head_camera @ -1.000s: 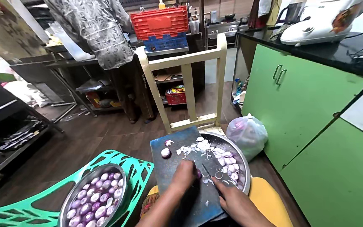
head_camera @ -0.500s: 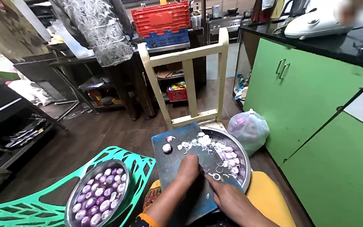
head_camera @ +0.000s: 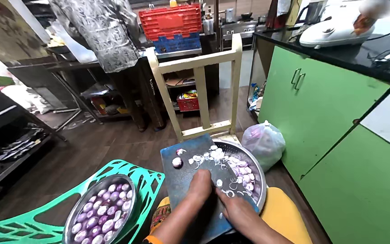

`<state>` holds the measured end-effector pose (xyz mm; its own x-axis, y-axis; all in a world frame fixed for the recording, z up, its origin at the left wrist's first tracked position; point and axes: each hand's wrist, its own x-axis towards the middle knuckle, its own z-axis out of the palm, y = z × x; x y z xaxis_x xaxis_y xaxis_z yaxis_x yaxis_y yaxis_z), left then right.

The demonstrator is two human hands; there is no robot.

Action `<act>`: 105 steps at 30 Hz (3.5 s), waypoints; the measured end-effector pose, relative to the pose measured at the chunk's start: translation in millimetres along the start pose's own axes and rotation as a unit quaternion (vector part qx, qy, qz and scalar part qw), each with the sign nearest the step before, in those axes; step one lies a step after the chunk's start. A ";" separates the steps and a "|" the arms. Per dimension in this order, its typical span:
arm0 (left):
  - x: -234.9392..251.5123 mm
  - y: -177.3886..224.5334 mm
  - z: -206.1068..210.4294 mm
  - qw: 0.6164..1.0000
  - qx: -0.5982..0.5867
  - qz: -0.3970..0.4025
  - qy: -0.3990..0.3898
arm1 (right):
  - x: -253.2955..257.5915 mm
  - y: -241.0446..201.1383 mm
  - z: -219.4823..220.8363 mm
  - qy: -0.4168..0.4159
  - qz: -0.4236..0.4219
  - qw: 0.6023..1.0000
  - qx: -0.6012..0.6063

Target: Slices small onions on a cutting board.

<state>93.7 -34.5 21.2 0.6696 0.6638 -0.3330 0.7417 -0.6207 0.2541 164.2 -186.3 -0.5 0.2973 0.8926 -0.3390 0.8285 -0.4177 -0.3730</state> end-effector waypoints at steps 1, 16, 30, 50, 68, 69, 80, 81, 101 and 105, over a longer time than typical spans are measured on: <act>-0.3 -1.7 -0.7 1.000 0.000 0.000 0.001 | -6.3 2.5 2.2 0.002 -0.004 1.000 0.001; -4.7 -4.6 -1.1 1.000 -0.019 -0.019 0.009 | -23.5 -10.1 -13.8 -0.002 -0.024 1.000 0.014; -1.2 -7.8 9.9 1.000 -0.021 -0.004 0.022 | -1.2 -6.9 -0.1 0.004 -0.011 1.000 0.005; -3.1 -12.9 9.9 0.998 -0.040 -0.017 0.039 | -8.3 -13.0 -7.9 0.005 -0.030 0.999 0.015; -4.3 -25.7 10.3 0.995 -0.086 -0.012 0.055 | -26.5 -3.8 -9.5 -0.036 -0.023 0.999 0.009; -4.1 -26.0 11.1 0.995 -0.078 -0.012 0.059 | -27.9 -8.0 -11.9 -0.027 -0.031 0.999 0.014; -2.5 -24.8 11.5 0.996 -0.073 -0.017 0.049 | -35.9 0.4 -1.1 -0.024 -0.033 0.999 0.007; -2.7 -24.9 11.8 0.996 -0.069 -0.018 0.050 | -36.9 -1.9 -3.3 -0.011 -0.042 0.999 0.018; -6.3 -23.2 12.3 0.996 -0.067 -0.017 0.054 | 8.8 -12.9 0.0 -0.015 -0.032 0.999 0.003; -4.4 -28.6 14.5 0.995 -0.088 -0.010 0.055 | -30.1 6.6 10.1 -0.037 -0.032 0.998 0.026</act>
<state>69.0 -25.7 2.3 0.6481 0.7223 -0.2413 0.7434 -0.5314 0.4062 155.9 -217.7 -1.6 0.2059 0.9037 -0.3754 0.8189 -0.3692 -0.4394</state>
